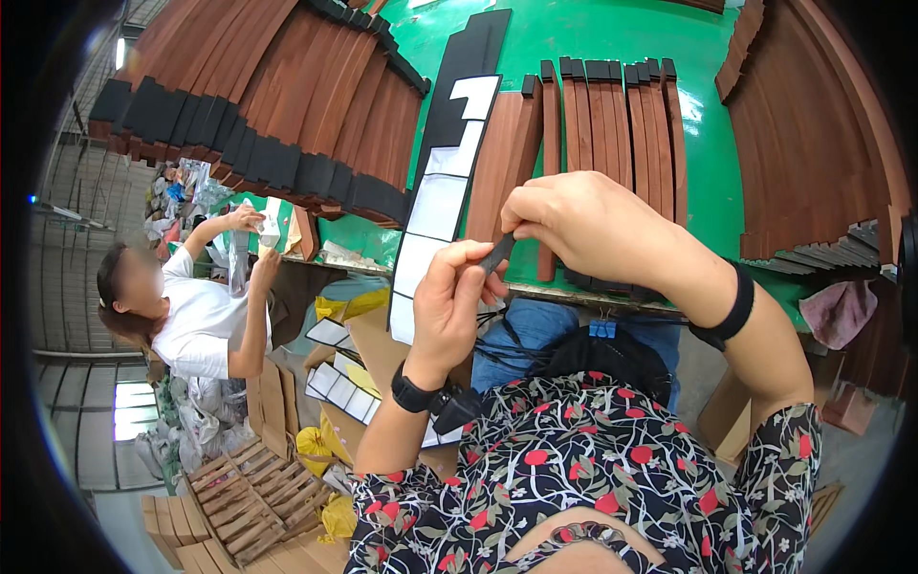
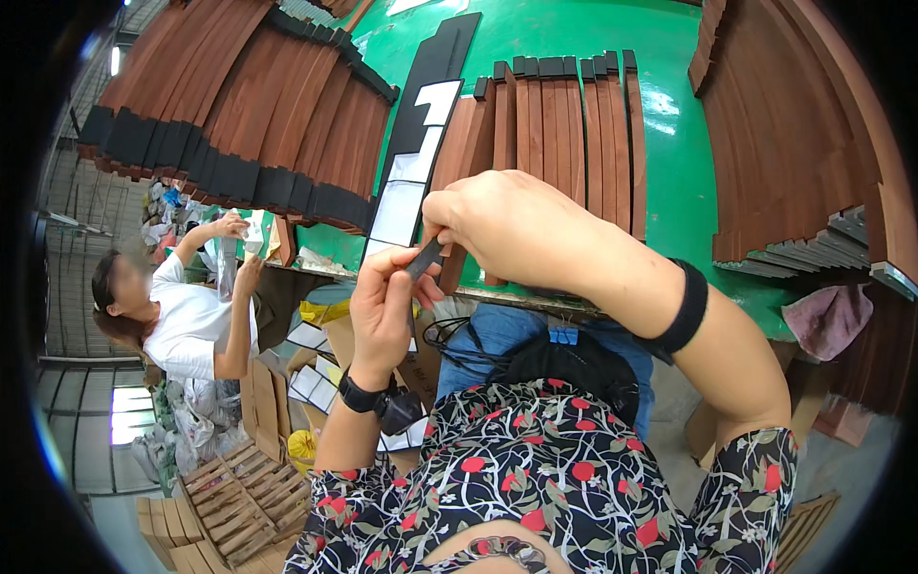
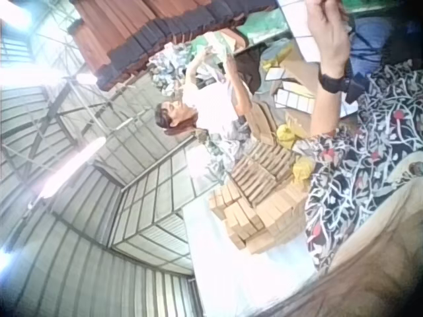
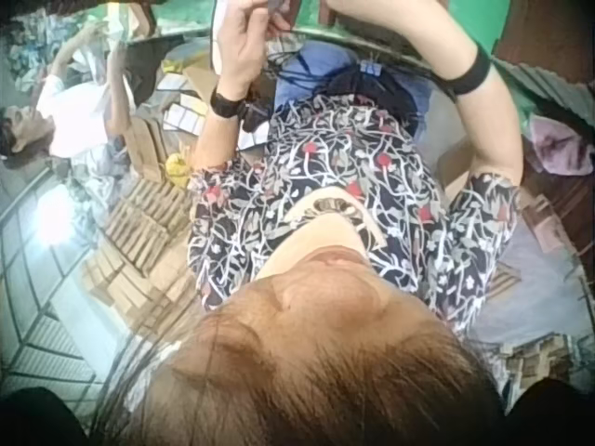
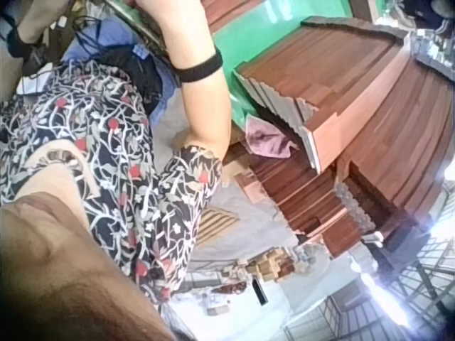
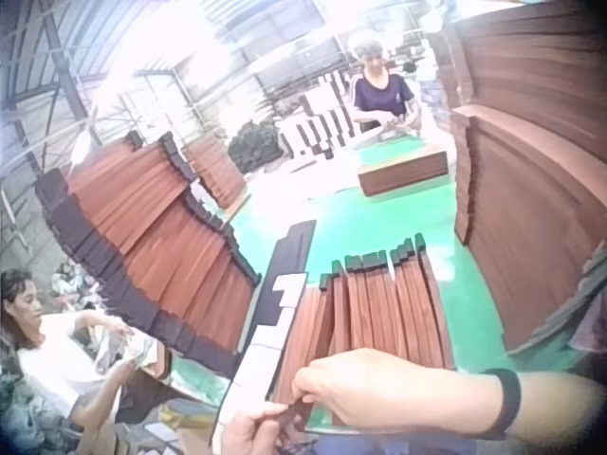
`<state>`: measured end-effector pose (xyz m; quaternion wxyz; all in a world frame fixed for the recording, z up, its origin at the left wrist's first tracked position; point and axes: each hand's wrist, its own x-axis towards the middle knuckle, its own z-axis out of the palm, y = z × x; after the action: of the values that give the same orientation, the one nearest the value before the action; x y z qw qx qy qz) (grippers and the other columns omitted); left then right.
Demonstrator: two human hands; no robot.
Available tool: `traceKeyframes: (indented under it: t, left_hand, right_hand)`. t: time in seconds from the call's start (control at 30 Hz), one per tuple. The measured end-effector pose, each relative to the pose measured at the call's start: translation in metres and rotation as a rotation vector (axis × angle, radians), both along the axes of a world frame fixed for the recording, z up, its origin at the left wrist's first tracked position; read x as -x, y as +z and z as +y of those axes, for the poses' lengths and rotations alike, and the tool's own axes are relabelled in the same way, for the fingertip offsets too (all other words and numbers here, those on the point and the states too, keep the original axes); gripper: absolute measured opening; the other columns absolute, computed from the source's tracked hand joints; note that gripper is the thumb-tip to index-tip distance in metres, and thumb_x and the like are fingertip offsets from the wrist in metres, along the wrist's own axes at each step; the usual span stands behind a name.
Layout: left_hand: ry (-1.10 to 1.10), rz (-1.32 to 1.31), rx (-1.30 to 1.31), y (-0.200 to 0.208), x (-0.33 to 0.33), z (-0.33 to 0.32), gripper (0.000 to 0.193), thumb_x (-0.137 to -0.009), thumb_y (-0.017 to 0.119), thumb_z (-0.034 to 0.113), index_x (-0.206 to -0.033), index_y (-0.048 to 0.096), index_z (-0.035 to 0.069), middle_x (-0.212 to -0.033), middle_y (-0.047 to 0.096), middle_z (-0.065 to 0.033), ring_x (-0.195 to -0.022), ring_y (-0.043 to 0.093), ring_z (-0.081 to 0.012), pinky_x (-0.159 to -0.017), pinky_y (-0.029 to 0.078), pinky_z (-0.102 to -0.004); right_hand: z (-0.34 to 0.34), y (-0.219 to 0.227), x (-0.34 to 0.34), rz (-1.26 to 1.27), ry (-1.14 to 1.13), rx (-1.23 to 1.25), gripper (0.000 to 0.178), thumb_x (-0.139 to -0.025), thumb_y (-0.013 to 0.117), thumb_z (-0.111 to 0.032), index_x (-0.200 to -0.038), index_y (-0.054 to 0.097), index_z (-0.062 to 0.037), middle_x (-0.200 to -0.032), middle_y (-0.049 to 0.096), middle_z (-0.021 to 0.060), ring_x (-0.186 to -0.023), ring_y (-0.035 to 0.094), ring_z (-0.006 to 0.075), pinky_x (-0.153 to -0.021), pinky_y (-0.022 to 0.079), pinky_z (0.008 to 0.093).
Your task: The person is assembling small wooden slats onto a frame and applying black edge caps or trim pieces.
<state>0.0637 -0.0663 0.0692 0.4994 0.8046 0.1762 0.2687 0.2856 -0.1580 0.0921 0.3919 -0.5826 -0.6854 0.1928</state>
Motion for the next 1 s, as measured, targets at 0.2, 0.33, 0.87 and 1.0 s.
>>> traceKeyframes:
  t: [0.2, 0.33, 0.87, 1.0]
  left_hand:
    - [-0.099, -0.199, 0.639, 0.014, -0.002, -0.002, 0.038, -0.111, 0.045, 0.028, -0.136, 0.054, 0.001, -0.111, 0.066, -0.0116, -0.082, 0.067, -0.0153, -0.070, 0.053, -0.0257]
    - [-0.215, 0.035, 0.747, 0.016, -0.003, 0.002, 0.029, -0.105, 0.059, 0.020, -0.126, 0.059, 0.000, -0.106, 0.067, -0.0080, -0.080, 0.066, -0.0120, -0.069, 0.053, -0.0239]
    - [-0.275, -0.116, 0.071, -0.043, 0.006, -0.022, 0.021, -0.086, 0.075, -0.001, -0.103, 0.063, 0.000, -0.103, 0.070, -0.0119, -0.083, 0.069, -0.0172, -0.073, 0.057, -0.0279]
    - [-0.357, 0.002, 0.315, -0.059, 0.023, -0.012, 0.017, -0.091, 0.069, -0.002, -0.106, 0.059, -0.001, -0.101, 0.072, -0.0121, -0.090, 0.073, -0.0181, -0.078, 0.058, -0.0294]
  right_hand:
    - [-0.031, 0.015, 0.010, -0.235, -0.166, -0.338, 0.016, -0.077, 0.067, -0.003, -0.093, 0.064, -0.0011, -0.093, 0.069, 0.0141, -0.085, 0.070, 0.0342, -0.072, 0.057, 0.0400]
    - [-0.049, 0.009, 0.031, -0.141, -0.184, -0.401, 0.017, -0.077, 0.068, -0.001, -0.093, 0.062, 0.0005, -0.094, 0.067, 0.0127, -0.086, 0.069, 0.0322, -0.076, 0.057, 0.0387]
    - [-0.073, -0.068, 0.134, 1.037, -0.642, -0.163, 0.032, -0.092, 0.073, -0.003, -0.120, 0.058, 0.0012, -0.101, 0.066, 0.0038, -0.088, 0.064, 0.0081, -0.077, 0.054, 0.0228]
    - [-0.075, -0.079, 0.136, 1.157, -0.619, -0.008, 0.031, -0.092, 0.072, -0.003, -0.120, 0.059, 0.0016, -0.101, 0.067, 0.0038, -0.087, 0.065, 0.0075, -0.076, 0.054, 0.0219]
